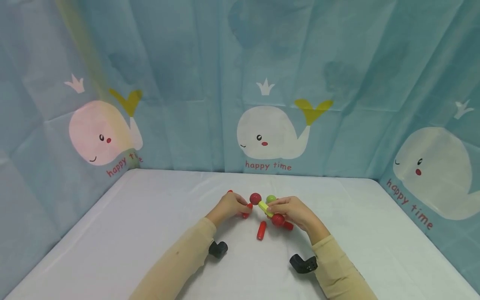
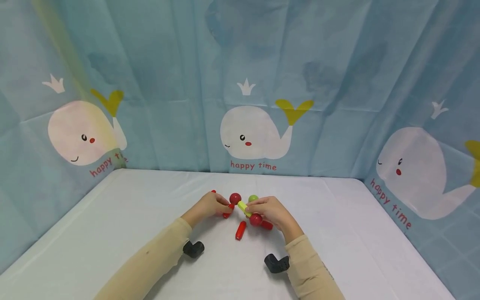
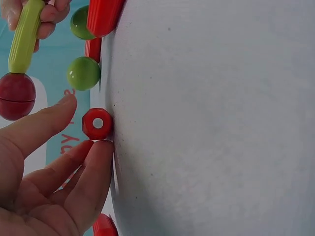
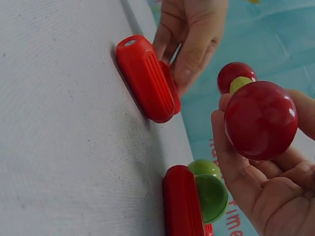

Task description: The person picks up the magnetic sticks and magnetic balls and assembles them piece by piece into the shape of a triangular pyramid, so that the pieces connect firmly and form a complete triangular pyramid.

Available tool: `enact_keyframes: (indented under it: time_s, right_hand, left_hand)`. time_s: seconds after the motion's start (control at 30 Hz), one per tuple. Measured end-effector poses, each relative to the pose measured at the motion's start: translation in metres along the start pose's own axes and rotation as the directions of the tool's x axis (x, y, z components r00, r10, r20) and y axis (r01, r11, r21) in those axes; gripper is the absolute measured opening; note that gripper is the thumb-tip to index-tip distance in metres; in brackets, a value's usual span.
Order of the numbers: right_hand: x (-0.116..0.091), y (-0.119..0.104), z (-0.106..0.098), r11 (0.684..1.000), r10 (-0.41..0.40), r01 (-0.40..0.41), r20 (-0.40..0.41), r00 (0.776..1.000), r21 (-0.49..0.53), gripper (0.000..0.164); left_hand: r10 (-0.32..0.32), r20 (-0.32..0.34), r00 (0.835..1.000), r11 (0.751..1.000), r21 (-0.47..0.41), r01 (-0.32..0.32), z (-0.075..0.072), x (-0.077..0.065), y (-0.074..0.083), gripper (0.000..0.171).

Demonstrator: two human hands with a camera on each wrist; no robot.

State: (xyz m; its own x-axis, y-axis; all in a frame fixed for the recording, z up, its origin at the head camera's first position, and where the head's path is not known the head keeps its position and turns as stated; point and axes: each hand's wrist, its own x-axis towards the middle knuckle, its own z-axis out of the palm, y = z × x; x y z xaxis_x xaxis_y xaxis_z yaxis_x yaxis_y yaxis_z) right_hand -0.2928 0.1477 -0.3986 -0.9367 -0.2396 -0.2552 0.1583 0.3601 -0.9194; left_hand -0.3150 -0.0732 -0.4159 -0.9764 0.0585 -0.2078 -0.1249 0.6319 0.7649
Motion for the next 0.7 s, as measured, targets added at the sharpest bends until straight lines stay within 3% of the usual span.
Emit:
enact_keyframes:
  time_s: [0.2,0.37,0.57,0.7]
  right_hand:
    - [-0.002,0.000,0.000,1.000,0.013,-0.013,-0.020,1.000,-0.010,0.030]
    - [-0.001,0.000,0.003,1.000,0.008,-0.008,-0.023,1.000,-0.013,0.030]
    - [0.000,0.002,0.002,1.000,-0.009,0.009,-0.007,1.000,-0.021,0.031]
    - [0.000,0.003,0.002,1.000,0.000,0.000,0.001,1.000,-0.020,0.031]
  left_hand:
    - [0.016,-0.004,1.000,0.998,0.053,-0.015,0.001,-0.003,-0.002,0.023]
    - [0.023,0.002,1.000,0.995,0.095,-0.023,-0.006,-0.011,-0.012,0.018]
    - [0.009,0.050,0.999,0.996,0.089,-0.014,-0.019,-0.023,-0.023,0.018]
    - [0.019,0.058,0.998,0.997,0.077,-0.024,-0.019,-0.031,-0.025,0.017]
